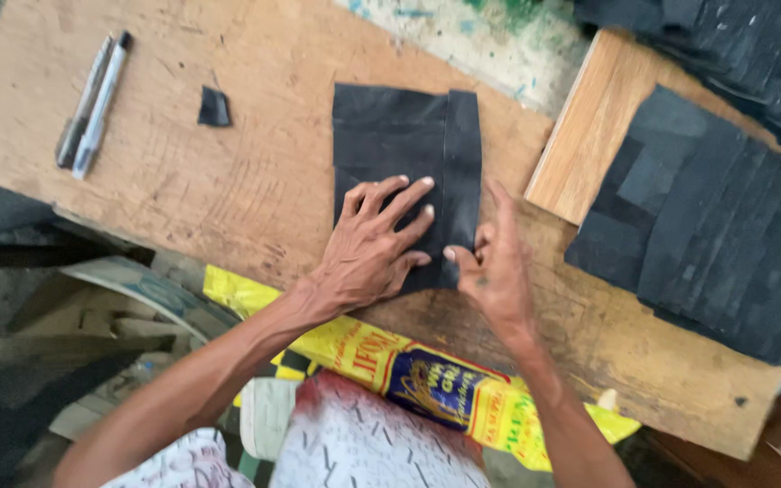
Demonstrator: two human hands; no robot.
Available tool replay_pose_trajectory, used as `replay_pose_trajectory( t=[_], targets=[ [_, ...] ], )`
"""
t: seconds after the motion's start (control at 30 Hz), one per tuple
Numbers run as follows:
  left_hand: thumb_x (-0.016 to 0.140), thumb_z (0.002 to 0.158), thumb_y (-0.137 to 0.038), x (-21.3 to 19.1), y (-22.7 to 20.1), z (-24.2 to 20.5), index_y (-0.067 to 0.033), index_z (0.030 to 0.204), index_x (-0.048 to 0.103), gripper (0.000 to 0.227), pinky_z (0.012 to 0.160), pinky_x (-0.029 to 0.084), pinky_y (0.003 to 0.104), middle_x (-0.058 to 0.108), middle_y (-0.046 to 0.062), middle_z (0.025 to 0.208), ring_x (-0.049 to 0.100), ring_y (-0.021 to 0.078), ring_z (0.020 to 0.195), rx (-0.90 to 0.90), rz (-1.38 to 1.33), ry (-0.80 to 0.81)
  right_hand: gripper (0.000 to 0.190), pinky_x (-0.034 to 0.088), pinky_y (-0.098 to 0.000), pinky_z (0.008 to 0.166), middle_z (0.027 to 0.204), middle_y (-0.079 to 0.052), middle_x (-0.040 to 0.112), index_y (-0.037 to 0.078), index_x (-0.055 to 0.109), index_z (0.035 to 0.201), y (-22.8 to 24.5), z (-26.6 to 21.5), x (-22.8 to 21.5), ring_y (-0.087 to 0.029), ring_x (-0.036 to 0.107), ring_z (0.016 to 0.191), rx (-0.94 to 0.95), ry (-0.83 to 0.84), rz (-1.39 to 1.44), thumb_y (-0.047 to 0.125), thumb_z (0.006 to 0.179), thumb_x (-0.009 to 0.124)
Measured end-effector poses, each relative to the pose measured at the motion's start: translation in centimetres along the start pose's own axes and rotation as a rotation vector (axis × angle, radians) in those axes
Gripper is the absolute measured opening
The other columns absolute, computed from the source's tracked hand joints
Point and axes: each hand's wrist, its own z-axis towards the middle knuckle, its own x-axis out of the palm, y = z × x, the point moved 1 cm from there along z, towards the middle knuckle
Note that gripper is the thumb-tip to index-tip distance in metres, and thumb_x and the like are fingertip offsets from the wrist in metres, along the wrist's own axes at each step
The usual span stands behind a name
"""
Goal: The person repeatedly rubs the edges and surfaces of black rubber pieces with a small abrasive block on a wooden workbench. They handle the pieces one at a time, aligning and rubbing them before stacking them with others.
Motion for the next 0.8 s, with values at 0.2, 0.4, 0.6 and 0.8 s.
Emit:
replay_pose_trajectory(
  t=[0.2, 0.4, 0.6, 0.8],
  targets=[
    [0.062, 0.097, -0.01, -7.0, 8.5, -0.9, -0.0041, 0.11, 0.066, 0.015, 0.073, 0.062, 0.039, 0.063, 0.01, 0.107, 0.068, 0.0232, 0.091, -0.659, -0.285, -0.434, 0.084, 0.054, -0.0188, 0.062, 0.088, -0.003, 0.068, 0.007, 0.027, 0.159, -3.5, 0.8, -1.5, -0.007, 0.065, 0.077, 0.086, 0.192, 0.631, 0.002, 0.088, 0.073],
    [0.084, 0.1, -0.022, -7.8, 13.3, -3.0, 0.0039, 0.114, 0.066, 0.034, 0.068, 0.051, 0.046, 0.054, 0.019, 0.11, 0.061, 0.0325, 0.089, -0.663, 0.264, -0.362, 0.08, 0.055, -0.0195, 0.056, 0.091, -0.002, 0.071, 0.003, 0.035, 0.152, -3.1, 1.1, -1.0, -0.005, 0.067, 0.074, 0.145, 0.146, 0.513, -0.002, 0.083, 0.075],
    [0.084, 0.095, -0.02, -7.7, 14.2, -3.3, -0.0026, 0.092, 0.07, 0.023, 0.068, 0.046, 0.045, 0.061, 0.013, 0.087, 0.06, 0.0301, 0.078, -0.595, 0.289, -0.326, 0.072, 0.037, -0.0218, 0.048, 0.069, -0.002, 0.056, 0.001, 0.044, 0.146, -0.7, 0.8, -0.2, -0.007, 0.049, 0.057, -0.007, 0.045, 0.214, -0.007, 0.084, 0.079],
    [0.068, 0.099, -0.011, -6.1, 6.0, -2.8, -0.0075, 0.101, 0.075, 0.008, 0.063, 0.055, 0.037, 0.073, 0.009, 0.086, 0.072, 0.0172, 0.073, -0.445, -0.305, -0.277, 0.071, 0.044, -0.0203, 0.046, 0.068, 0.001, 0.057, 0.005, 0.041, 0.14, 0.5, 1.6, 1.0, -0.003, 0.057, 0.053, 0.063, 0.057, 0.301, -0.005, 0.081, 0.078]
  ],
)
